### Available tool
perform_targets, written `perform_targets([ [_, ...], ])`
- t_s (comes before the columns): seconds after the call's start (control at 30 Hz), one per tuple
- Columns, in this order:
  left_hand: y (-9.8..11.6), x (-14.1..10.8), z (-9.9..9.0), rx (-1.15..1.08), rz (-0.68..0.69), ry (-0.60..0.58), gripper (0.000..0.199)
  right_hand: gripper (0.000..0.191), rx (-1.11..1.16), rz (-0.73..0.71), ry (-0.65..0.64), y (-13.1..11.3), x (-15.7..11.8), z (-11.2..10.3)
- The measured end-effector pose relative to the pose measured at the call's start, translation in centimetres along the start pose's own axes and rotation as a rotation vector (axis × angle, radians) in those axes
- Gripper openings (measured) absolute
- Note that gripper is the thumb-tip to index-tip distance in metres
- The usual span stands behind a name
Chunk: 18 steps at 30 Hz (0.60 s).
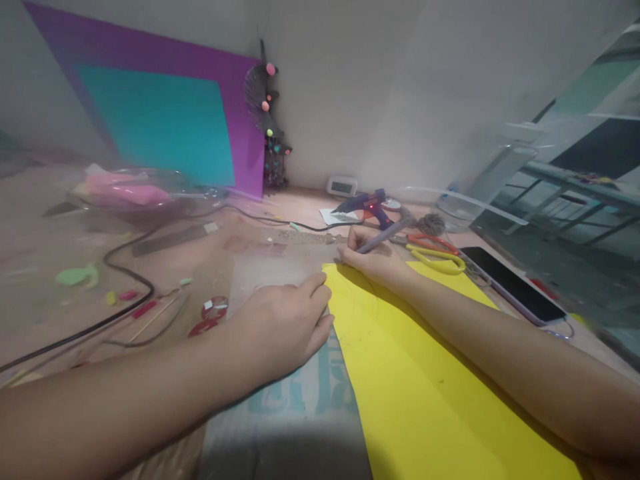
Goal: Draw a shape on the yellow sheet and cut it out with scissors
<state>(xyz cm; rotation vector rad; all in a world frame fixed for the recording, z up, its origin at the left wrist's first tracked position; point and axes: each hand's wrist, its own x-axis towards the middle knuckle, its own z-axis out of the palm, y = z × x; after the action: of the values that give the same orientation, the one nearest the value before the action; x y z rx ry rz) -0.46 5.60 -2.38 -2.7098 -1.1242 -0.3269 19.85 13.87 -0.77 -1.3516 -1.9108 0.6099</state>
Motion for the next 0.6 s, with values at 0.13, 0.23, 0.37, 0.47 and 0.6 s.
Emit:
perform_targets([
  [0.13, 0.02, -0.11, 0.01, -0.003, -0.01, -0.011, 0.028, 0.024, -0.025, -0.025, -0.009, 0.05, 0.02, -0.01],
  [0.23, 0.05, -0.06, -0.01, -0.004, -0.017, -0.019, 0.029, 0.025, -0.051, -0.033, -0.003, 0.08, 0.09, -0.06],
  [0.37, 0.05, 0.05, -0.07, -0.003, 0.001, -0.01, 0.03, 0.024, -0.052, -0.044, 0.0, 0.18, 0.19, -0.11],
  [0.47, 0.04, 0.07, -0.09, -0.003, 0.011, -0.006, 0.028, 0.023, -0.045, -0.046, -0.006, 0.36, 0.22, -0.12],
  [0.6, 0.06, 0.06, -0.05, -0.006, 0.0, -0.005, 0.028, 0.022, -0.015, -0.018, 0.001, 0.49, 0.15, -0.08],
])
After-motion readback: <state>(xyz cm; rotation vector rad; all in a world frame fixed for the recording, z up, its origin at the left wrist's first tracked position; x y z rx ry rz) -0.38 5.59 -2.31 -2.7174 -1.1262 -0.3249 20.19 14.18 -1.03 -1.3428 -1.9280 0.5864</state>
